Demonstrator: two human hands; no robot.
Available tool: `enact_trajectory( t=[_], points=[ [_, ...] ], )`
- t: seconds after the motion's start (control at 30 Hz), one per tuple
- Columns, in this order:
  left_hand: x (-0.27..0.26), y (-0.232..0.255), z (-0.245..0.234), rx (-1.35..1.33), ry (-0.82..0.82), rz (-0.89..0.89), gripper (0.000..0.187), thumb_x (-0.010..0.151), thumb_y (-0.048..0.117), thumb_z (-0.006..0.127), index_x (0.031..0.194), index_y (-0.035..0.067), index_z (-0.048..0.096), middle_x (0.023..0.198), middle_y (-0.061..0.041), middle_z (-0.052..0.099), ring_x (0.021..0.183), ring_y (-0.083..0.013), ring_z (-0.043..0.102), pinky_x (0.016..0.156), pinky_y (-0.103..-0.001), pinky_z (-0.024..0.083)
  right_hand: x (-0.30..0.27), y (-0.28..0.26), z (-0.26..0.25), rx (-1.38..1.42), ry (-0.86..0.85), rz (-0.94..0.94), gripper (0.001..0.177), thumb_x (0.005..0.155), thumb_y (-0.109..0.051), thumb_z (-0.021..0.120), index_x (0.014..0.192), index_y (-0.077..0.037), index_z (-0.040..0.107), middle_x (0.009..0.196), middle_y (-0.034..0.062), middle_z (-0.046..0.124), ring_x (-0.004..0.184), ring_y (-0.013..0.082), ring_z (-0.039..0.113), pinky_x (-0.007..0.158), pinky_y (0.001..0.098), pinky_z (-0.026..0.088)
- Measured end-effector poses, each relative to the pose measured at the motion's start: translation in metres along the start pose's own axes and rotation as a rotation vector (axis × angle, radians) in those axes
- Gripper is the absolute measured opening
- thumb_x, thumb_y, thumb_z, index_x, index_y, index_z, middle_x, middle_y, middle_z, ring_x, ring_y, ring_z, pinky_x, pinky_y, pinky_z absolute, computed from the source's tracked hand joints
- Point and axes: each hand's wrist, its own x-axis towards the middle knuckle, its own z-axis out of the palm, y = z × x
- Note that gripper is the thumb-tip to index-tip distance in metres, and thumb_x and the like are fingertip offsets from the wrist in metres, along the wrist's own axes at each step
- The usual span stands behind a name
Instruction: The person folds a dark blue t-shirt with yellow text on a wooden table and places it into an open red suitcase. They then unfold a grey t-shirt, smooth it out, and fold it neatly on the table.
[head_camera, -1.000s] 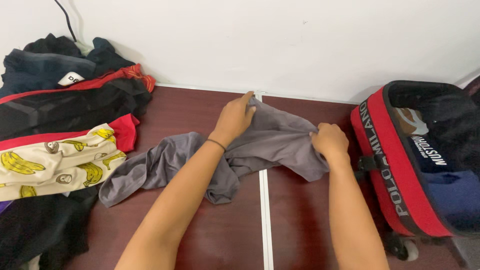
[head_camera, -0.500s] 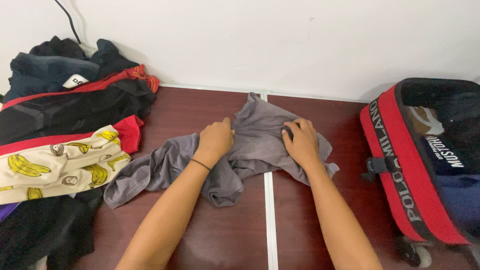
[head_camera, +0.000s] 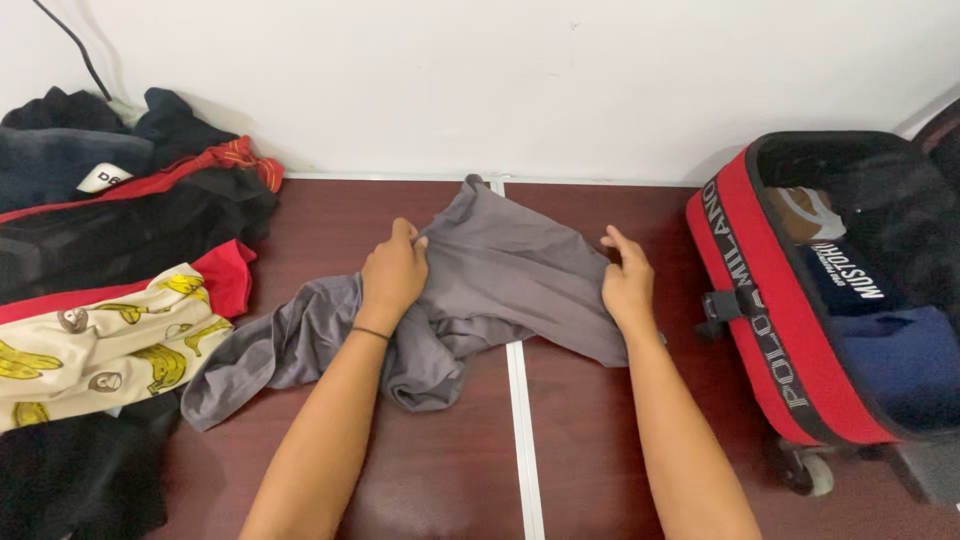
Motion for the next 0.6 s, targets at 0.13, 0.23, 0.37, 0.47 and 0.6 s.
enact_trajectory(
  t=[0.13,0.23,0.37,0.47,0.6],
  points=[
    [-0.007,0.005,-0.004,-0.052,0.076,0.012,0.023,0.1,0.033,0.061,0.109,0.013,0.056,0.085,-0.023,0.072,0.084,-0.0511,0.067,0.072,-0.061,0.05,0.013,0.004,-0.018,0.806,0.113,0.248,0.048,0.103,-0.006,0.046,0.15,-0.002,0.04,0.113,0.0134,0.073,0.124,0.0272,0.065,0.118,0.0416,0.044],
    [-0.01,0.01,-0.008,-0.049,0.095,0.026,0.024,0.099,0.036,0.062,0.106,0.013,0.058,0.085,-0.022,0.073,0.083,-0.0505,0.067,0.071,-0.06,0.05,0.024,-0.006,-0.025,0.639,0.122,0.288,0.049,0.107,-0.021,0.043,0.151,0.001,0.044,0.112,0.0123,0.07,0.122,0.0259,0.065,0.109,0.0428,0.047],
    [-0.012,0.01,-0.012,-0.149,0.086,0.069,0.023,0.102,0.034,0.061,0.11,0.012,0.059,0.083,-0.022,0.072,0.083,-0.0499,0.067,0.069,-0.059,0.05,0.044,-0.035,-0.024,0.55,-0.062,0.325,0.063,0.109,-0.041,0.035,0.156,0.0,0.04,0.121,0.0123,0.07,0.126,0.0253,0.062,0.11,0.0411,0.044],
    [-0.012,0.007,-0.017,-0.235,0.082,0.07,0.024,0.103,0.032,0.061,0.113,0.011,0.058,0.08,-0.022,0.069,0.079,-0.048,0.067,0.066,-0.056,0.05,0.062,-0.057,-0.034,0.745,-0.14,0.472,0.074,0.103,-0.06,0.024,0.155,-0.007,0.033,0.123,0.0152,0.069,0.124,0.0249,0.062,0.106,0.0411,0.045],
    [-0.011,0.01,-0.025,-0.23,-0.015,-0.086,0.03,0.101,0.036,0.063,0.115,0.01,0.06,0.067,-0.023,0.063,0.067,-0.0439,0.065,0.063,-0.053,0.047,0.069,-0.063,-0.046,0.262,-0.263,0.377,0.064,0.097,-0.05,0.049,0.145,-0.008,0.053,0.132,0.0116,0.065,0.125,0.0254,0.061,0.101,0.0423,0.049]
  ],
)
